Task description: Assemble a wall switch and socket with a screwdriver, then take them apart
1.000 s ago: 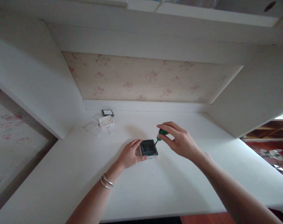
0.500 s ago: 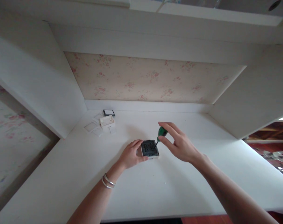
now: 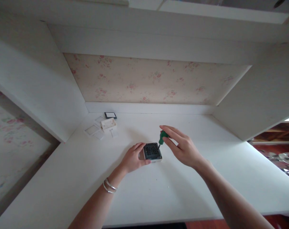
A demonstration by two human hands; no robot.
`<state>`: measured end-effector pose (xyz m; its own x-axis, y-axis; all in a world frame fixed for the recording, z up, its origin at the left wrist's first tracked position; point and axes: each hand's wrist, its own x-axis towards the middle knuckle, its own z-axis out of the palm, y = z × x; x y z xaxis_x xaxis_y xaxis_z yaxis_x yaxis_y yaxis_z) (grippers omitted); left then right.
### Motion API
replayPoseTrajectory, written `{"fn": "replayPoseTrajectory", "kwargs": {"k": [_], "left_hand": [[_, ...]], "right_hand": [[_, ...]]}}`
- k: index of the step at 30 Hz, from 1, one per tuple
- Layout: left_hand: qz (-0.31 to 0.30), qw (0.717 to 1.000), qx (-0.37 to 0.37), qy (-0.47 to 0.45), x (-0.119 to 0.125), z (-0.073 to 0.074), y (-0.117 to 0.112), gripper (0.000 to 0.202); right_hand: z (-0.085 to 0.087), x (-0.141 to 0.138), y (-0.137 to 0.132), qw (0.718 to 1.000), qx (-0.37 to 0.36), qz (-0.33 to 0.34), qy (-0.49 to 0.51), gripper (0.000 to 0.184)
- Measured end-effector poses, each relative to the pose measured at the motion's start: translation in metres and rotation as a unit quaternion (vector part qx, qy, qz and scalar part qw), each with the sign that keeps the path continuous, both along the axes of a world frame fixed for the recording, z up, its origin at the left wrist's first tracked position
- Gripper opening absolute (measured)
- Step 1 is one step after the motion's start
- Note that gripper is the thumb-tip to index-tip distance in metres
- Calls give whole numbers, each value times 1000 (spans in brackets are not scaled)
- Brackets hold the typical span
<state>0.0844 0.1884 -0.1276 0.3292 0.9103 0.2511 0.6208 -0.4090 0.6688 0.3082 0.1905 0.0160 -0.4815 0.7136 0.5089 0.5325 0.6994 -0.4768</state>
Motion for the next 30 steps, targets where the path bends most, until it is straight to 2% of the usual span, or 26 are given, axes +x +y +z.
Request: {"fn": "replayPoseTrajectory", "kwargs": {"k": [4, 10, 15, 17, 21, 25, 27, 30], "left_hand": [[2, 1000, 1, 6, 0, -1, 0, 76], [2, 1000, 7, 0, 1, -1, 1, 74], [1, 1000, 19, -9, 0, -8, 4, 72], [-4, 1000, 25, -9, 0, -11, 5, 72], [-9, 999, 31, -7, 0, -12, 6, 72], [-6, 999, 31, -5, 0, -9, 5, 72], [-4, 1000, 28, -4, 0, -9, 4, 72], [0, 1000, 23, 0, 0, -8, 4, 73]], "right_hand": [[-7, -4, 1, 996, 40, -78, 14, 28], [-21, -14, -10, 990, 13, -103, 100, 45], [-24, -23, -14, 976, 52, -185, 102, 31], [-22, -25, -14, 977, 48, -181, 101, 35], [-19, -25, -14, 986, 35, -128, 103, 45], [-20, -22, -13, 982, 53, -161, 81, 32], [-18, -21, -13, 982, 45, -163, 77, 34], [-12, -18, -13, 993, 7, -99, 70, 41]]}}
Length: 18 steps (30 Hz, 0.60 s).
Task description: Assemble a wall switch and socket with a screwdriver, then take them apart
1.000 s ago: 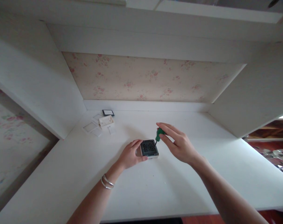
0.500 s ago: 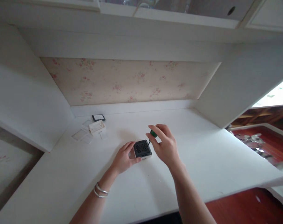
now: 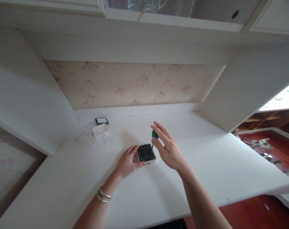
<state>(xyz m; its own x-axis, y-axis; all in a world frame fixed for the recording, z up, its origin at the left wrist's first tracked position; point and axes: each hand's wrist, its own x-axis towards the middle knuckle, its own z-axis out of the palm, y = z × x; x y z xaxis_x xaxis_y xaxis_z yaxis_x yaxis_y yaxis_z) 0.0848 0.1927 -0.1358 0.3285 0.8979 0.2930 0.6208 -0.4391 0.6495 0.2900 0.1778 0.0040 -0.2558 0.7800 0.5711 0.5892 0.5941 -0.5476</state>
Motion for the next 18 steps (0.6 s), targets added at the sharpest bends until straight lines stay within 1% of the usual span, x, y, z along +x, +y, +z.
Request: {"fn": "replayPoseTrajectory", "kwargs": {"k": [3, 5, 7, 10, 12, 15, 18], "left_hand": [[-1, 1000, -2, 2, 0, 2, -1, 74], [-2, 1000, -4, 2, 1, 4, -2, 73], [-2, 1000, -7, 2, 1, 6, -2, 72], [-3, 1000, -9, 4, 0, 6, -3, 73], [-1, 1000, -10, 8, 0, 6, -2, 74], [0, 1000, -13, 15, -1, 6, -2, 75], [-3, 1000, -14, 17, -1, 6, -2, 75]], "right_hand": [[9, 5, 2, 998, -6, 52, -27, 39], [15, 8, 5, 997, -4, 53, -63, 31], [21, 9, 8, 993, -3, 35, -111, 24], [30, 11, 11, 984, -5, 7, -180, 31], [38, 13, 13, 975, -20, 13, -223, 38], [55, 19, 18, 948, -42, 27, -314, 42], [72, 20, 25, 902, -42, 13, -430, 34]]}}
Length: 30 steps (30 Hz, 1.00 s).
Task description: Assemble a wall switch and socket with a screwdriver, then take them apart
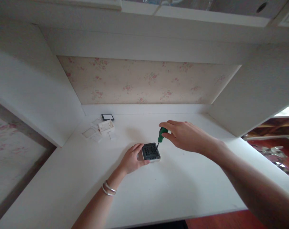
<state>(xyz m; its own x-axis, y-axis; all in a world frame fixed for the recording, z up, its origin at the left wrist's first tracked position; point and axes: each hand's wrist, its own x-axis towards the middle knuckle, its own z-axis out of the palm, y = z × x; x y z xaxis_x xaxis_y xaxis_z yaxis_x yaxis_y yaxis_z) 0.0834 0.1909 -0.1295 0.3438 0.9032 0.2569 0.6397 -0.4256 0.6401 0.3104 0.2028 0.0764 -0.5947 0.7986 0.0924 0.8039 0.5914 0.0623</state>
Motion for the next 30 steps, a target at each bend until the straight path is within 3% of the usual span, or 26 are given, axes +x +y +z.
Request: {"fn": "replayPoseTrajectory", "kwargs": {"k": [5, 11, 14, 16, 18, 21, 23, 25, 27, 30], "left_hand": [[0, 1000, 7, 1, -1, -2, 0, 76], [5, 1000, 0, 6, -1, -2, -1, 77], [4, 1000, 0, 2, -1, -2, -1, 77], [6, 1000, 3, -1, -1, -2, -1, 77], [5, 1000, 4, -4, -1, -3, 0, 77], [3, 1000, 3, -7, 0, -3, -1, 77], [4, 1000, 3, -8, 0, -2, -1, 77], [6, 1000, 2, -4, 0, -2, -1, 77], [7, 1000, 1, -1, 0, -3, -1, 78], [5, 1000, -2, 1, -1, -3, -1, 78]], "right_hand": [[13, -12, 11, 991, 24, -22, -126, 48], [12, -19, 18, 990, -57, 84, -103, 40], [15, -23, 21, 985, -49, 47, -161, 33], [16, -24, 23, 982, -19, 7, -187, 45], [17, -24, 24, 986, -18, 12, -168, 51], [17, -23, 24, 988, -76, 72, -117, 45], [18, -23, 24, 985, -90, 73, -125, 38], [18, -25, 25, 985, -66, 37, -153, 36], [19, -27, 25, 986, -37, 22, -160, 46], [19, -29, 26, 986, -36, 76, -142, 40]]}}
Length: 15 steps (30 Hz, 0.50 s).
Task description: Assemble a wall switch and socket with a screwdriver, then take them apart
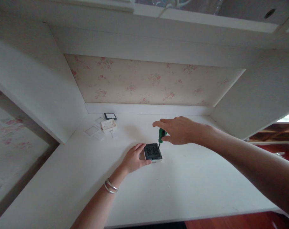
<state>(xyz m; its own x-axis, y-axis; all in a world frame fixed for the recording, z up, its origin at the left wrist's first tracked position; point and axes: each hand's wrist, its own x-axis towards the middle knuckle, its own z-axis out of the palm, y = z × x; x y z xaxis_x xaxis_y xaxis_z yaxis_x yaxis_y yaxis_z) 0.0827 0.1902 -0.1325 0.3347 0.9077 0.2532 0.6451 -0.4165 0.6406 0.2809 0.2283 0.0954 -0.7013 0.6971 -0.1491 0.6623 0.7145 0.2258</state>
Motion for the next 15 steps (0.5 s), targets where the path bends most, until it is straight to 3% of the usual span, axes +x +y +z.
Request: {"fn": "replayPoseTrajectory", "kwargs": {"k": [3, 6, 11, 13, 15], "left_hand": [[-1, 1000, -3, 5, 0, 0, 0, 79], [3, 1000, -3, 7, 0, 1, 0, 80], [3, 1000, -7, -1, 0, 1, -1, 79], [3, 1000, -7, -1, 0, 1, -1, 79], [5, 1000, -6, -1, 0, 1, -1, 79]], "right_hand": [[-1, 0, 1, 1000, 2, 6, -19, 29], [-2, 2, 2, 998, 25, -56, -29, 44], [0, 6, 1, 998, -68, -11, 10, 33], [0, 4, 1, 999, -29, -32, -13, 31], [1, 3, 0, 997, 19, -65, -28, 43]]}}
